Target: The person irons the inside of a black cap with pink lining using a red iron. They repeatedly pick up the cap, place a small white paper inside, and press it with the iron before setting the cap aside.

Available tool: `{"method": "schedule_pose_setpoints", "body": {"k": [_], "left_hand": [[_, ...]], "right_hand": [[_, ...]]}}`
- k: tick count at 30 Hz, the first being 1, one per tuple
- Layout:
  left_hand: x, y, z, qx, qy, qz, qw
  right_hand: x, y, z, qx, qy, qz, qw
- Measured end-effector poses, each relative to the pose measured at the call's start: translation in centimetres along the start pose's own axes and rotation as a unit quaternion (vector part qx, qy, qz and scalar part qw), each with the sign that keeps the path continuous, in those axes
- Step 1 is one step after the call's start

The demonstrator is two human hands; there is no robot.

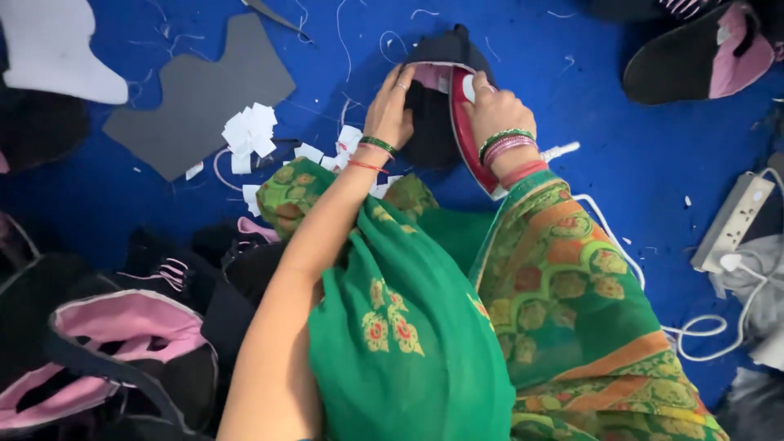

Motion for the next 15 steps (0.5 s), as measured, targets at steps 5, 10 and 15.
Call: {"method": "schedule_pose_setpoints", "body": {"k": [5, 10, 15], "left_hand": [[-0.6, -0.2, -0.2, 0.002, 0.019, 0.034, 0.999], [0.1, 3.5, 2.6, -0.128, 0.025, -0.014, 0.991], [-0.5, 8.7, 0.8, -0.181, -0.005, -0.21, 0.961]], "right_hand": [[1.1, 1.0, 0.7, 0.029, -0.053, -0.014, 0.998], [4.2, 6.5, 6.3, 0.016, -0.177, -0.037, 0.983], [3.3, 19.4, 4.6, -0.032, -0.104, -0.065, 0.992]]}}
Point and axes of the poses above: each hand's wrist, its own x-axis away from the middle knuckle, its own z-axis out of the back of the hand, y = z × x, the point moved 8 cm from there along -x, towards the middle knuckle, and after that the axes turned 3 degrees about y, right-handed, at the moved point
